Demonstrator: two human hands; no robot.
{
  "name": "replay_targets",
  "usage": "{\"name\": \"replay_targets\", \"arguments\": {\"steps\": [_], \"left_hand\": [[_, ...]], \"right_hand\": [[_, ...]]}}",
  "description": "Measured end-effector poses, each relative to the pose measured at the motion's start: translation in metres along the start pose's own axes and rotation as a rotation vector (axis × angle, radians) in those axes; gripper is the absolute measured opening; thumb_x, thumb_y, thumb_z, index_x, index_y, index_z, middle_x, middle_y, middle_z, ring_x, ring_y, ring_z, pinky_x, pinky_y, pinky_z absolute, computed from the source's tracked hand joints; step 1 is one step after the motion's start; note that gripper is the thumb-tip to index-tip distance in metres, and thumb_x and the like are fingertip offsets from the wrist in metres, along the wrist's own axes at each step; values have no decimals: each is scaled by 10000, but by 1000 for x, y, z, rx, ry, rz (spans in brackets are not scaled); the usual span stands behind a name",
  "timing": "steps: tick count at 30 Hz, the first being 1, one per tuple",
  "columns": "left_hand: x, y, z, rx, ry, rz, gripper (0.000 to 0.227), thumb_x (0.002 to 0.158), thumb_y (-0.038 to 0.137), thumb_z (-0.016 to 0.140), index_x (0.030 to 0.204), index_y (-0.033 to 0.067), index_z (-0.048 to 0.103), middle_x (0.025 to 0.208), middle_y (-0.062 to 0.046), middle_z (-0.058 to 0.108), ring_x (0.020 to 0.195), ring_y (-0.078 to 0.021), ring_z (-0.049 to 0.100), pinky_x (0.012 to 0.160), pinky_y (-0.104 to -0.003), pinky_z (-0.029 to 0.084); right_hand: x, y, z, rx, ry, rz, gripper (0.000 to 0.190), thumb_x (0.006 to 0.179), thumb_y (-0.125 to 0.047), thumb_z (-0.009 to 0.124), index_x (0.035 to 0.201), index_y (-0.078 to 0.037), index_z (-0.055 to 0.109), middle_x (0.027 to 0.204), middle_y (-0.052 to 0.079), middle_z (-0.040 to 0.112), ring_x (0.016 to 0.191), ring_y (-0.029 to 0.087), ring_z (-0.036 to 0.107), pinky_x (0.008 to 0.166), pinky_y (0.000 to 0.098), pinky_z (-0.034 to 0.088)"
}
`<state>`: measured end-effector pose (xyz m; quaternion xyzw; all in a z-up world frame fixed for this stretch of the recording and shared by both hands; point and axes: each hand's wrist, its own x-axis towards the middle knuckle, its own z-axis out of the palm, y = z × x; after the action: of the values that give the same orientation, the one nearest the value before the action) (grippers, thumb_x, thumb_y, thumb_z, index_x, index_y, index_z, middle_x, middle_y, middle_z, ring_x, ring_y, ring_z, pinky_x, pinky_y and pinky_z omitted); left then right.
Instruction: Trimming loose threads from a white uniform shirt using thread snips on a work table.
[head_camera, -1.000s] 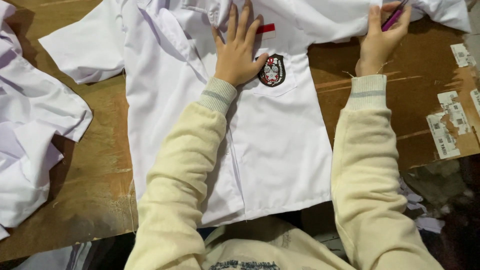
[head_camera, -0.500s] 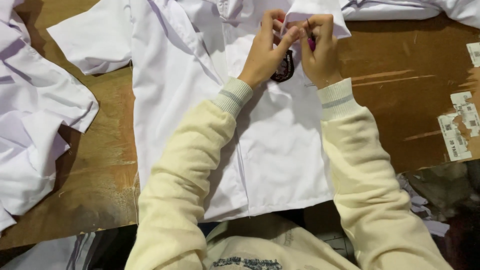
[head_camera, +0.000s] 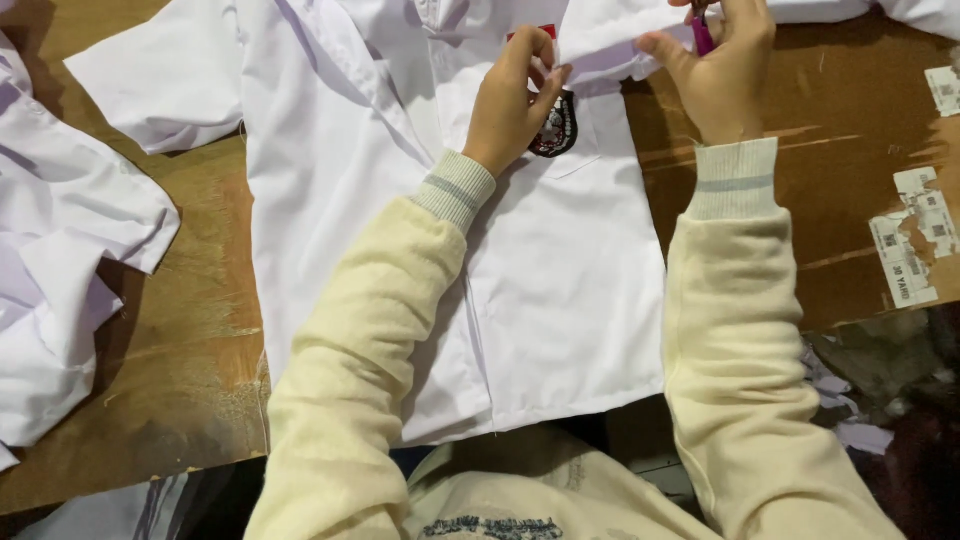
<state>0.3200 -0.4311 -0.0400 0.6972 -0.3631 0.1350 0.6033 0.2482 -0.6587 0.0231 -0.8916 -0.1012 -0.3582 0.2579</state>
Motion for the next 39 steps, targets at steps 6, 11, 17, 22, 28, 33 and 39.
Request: {"name": "replay_targets", "arguments": {"steps": [6, 11, 17, 22, 28, 33, 39], "left_hand": [[-2, 5, 0, 380, 3, 297, 269, 885, -65, 681, 1010, 170, 647, 990, -10, 552, 670, -175, 543, 476, -302, 411], [-3, -5, 1, 456, 15, 337, 362, 823, -64, 742, 1095, 167, 680, 978, -22, 581, 706, -208, 556, 573, -331, 459], [-1, -5, 2, 508, 63, 252, 214, 824, 56, 672, 1011, 158, 650, 906, -9, 491, 816, -207, 515, 613, -356, 400], [0, -8, 4, 530, -11, 479, 290, 825, -97, 688, 1018, 110, 622, 1050, -72, 537, 855, -243, 519, 727, -385, 441], [-4, 8, 12, 238, -221, 469, 385, 956, -15, 665, 1314, 49, 536, 1288, -156, 575, 1120, -350, 624, 957, -449, 525], [-3, -5, 10, 255, -237, 358, 335, 920, 87, 800, 1166, 62, 575, 1077, -99, 615, 866, -292, 612, 751, -382, 485], [-5, -6, 11, 498, -126, 401, 311, 876, 127, 808, 1114, 190, 618, 1129, 16, 603, 868, -221, 606, 761, -368, 427]], "right_hand": [[0, 3, -5, -34, -47, 133, 383, 926, -32, 1059, 1031, -29, 691, 972, 79, 707, 759, 156, 572, 680, 309, 513], [-2, 13, -2, -87, -6, 174, 258, 909, -13, 986, 963, -43, 736, 884, 38, 716, 743, 132, 601, 651, 285, 515], [-3, 14, 6, -46, -64, 244, 157, 979, -28, 897, 946, -63, 748, 855, 25, 698, 741, 122, 594, 680, 282, 551], [-6, 21, 25, -47, -52, 242, 215, 930, 17, 867, 951, -42, 661, 1043, 112, 597, 832, 184, 596, 762, 290, 566], [-12, 34, 42, 42, -124, 220, 166, 942, -43, 820, 927, -64, 657, 969, 70, 594, 831, 191, 584, 732, 313, 503], [-11, 16, 43, 70, -188, 246, 161, 984, -34, 812, 960, -59, 655, 990, 72, 603, 820, 170, 563, 737, 305, 508], [-12, 13, 45, 110, -211, 266, 145, 1012, -74, 788, 965, -72, 651, 964, 54, 617, 822, 157, 550, 738, 305, 488]]}}
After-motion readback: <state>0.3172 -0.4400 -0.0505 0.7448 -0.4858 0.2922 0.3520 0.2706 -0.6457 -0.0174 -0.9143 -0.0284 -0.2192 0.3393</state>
